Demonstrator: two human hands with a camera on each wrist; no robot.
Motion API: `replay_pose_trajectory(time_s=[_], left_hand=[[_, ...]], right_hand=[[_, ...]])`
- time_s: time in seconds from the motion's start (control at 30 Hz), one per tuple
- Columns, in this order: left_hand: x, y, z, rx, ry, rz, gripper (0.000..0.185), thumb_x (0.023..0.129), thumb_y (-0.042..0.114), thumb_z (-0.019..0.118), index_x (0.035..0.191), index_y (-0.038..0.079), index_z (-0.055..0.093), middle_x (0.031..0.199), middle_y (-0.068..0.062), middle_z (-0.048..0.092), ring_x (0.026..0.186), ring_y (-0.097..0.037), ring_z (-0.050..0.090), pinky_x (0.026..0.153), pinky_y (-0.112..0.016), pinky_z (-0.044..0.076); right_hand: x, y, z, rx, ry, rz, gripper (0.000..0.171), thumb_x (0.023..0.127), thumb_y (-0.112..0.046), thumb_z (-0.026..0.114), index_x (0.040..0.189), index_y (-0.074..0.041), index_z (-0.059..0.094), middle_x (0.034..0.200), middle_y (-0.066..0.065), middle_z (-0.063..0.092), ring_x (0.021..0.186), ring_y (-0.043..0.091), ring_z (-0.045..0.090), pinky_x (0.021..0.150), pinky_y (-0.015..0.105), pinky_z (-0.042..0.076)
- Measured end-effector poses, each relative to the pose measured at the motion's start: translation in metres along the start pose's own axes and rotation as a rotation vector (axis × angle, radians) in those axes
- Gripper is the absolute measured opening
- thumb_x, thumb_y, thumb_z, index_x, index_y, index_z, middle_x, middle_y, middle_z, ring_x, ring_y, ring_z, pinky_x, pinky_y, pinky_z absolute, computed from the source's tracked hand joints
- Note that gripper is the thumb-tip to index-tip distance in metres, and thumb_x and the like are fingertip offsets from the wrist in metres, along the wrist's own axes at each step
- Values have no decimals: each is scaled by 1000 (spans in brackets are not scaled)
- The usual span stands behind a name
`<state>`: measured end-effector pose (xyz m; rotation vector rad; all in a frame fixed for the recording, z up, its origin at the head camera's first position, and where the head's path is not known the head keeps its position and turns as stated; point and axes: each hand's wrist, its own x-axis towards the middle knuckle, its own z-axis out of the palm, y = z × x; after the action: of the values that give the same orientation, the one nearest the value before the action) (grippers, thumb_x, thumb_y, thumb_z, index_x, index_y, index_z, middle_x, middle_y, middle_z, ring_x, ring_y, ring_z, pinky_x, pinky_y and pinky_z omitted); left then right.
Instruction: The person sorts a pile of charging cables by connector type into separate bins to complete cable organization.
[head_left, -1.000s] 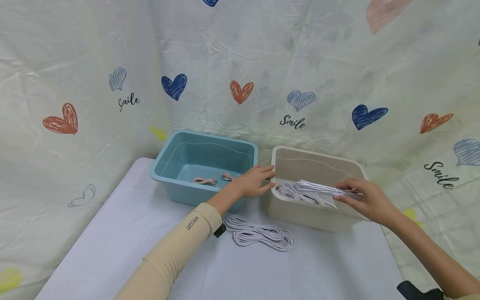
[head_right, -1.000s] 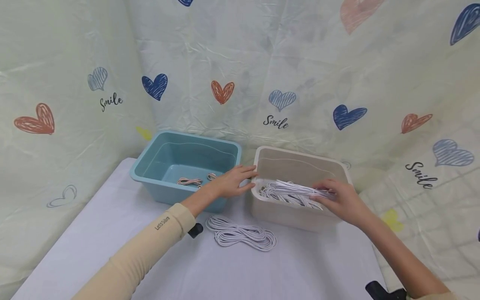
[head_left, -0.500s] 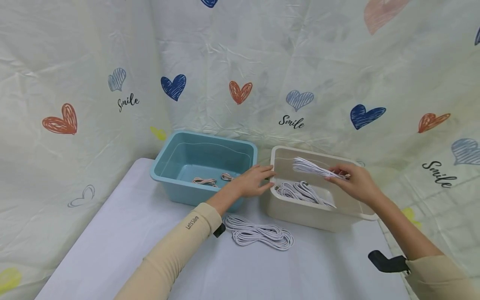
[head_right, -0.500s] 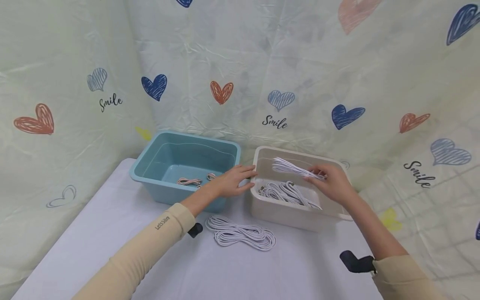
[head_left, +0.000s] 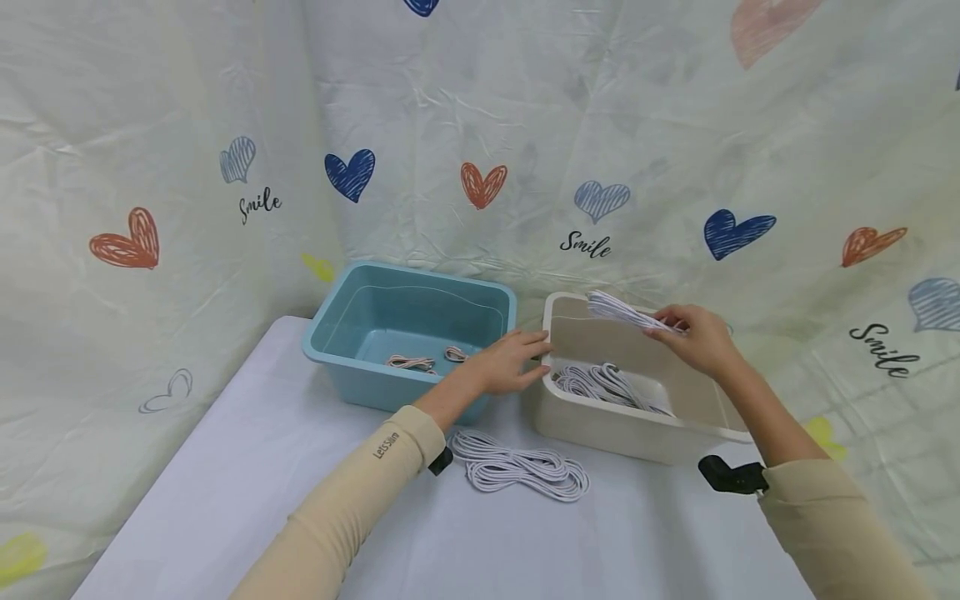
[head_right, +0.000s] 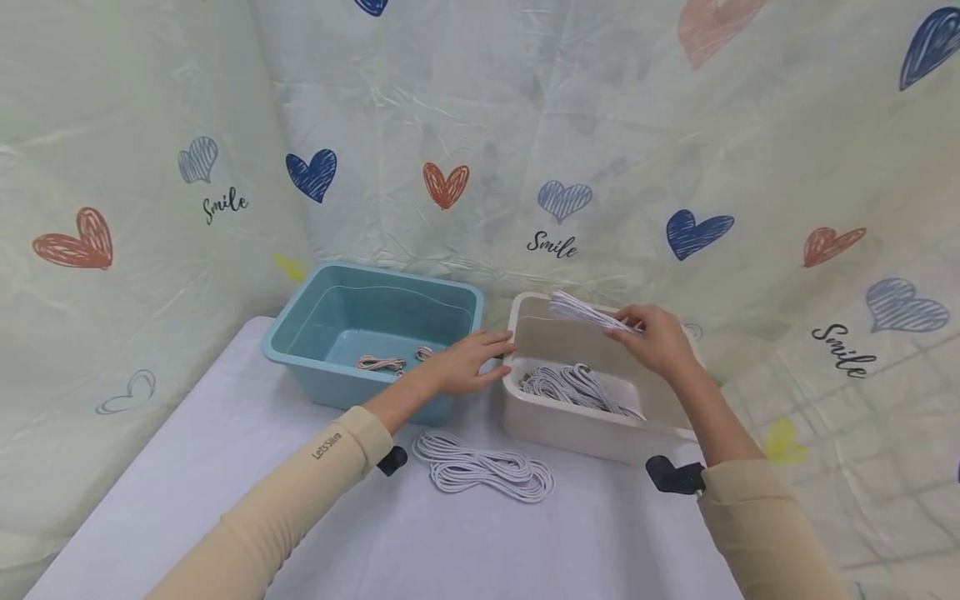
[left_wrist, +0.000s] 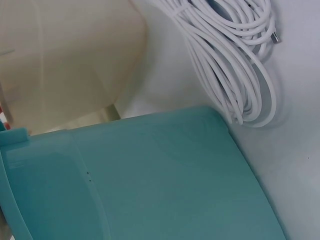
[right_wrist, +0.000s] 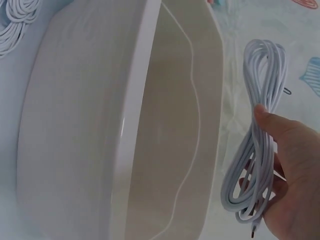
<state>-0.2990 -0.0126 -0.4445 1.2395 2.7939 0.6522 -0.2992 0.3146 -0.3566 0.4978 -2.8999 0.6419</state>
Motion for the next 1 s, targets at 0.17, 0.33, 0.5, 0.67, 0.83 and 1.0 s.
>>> replay_pose_trajectory(time_s=[0.17,0.33,0.5,0.67,0.83,1.0], left_hand=[[1,1,1,3,-7,1,47,113,30,52,154,7,53,168,-16,38,156,-31,36,132,-48,19],[1,0,1,0,-16,-4,48,113,31,51,155,8,51,169,-16,37,157,-32,35,132,-47,17],[0,0,1,8,-14,-5,48,113,30,51,155,8,51,168,-17,38,157,-31,35,131,-49,19],[-2,1,-2,15,-19,-10,48,113,31,51,156,9,51,168,-16,38,157,-29,34,132,-47,18],[-3,1,-3,8,-16,-9,48,113,30,51,156,9,51,168,-16,38,157,-30,34,132,-46,18],[-2,1,-2,-3,-12,5,48,113,29,51,155,7,51,168,-18,38,156,-33,35,132,-49,19]], right_hand=[[2,-1,1,29,4,71,38,102,-22,73,126,7,68,116,33,68,104,47,65,72,32,54],[-4,-5,0,64,32,95,42,103,-26,72,133,4,66,120,32,68,107,47,66,69,17,50],[-13,-9,0,94,59,46,37,103,-23,73,129,2,68,114,29,70,102,44,68,67,9,47],[-25,-17,5,124,82,4,33,103,-20,72,128,2,70,110,25,72,98,41,69,70,4,46],[-38,-32,13,132,103,-40,32,102,-18,74,127,1,71,106,21,73,97,39,71,75,0,43],[-52,-42,25,149,146,-102,28,99,-11,76,124,0,73,105,18,75,94,26,72,77,5,47]])
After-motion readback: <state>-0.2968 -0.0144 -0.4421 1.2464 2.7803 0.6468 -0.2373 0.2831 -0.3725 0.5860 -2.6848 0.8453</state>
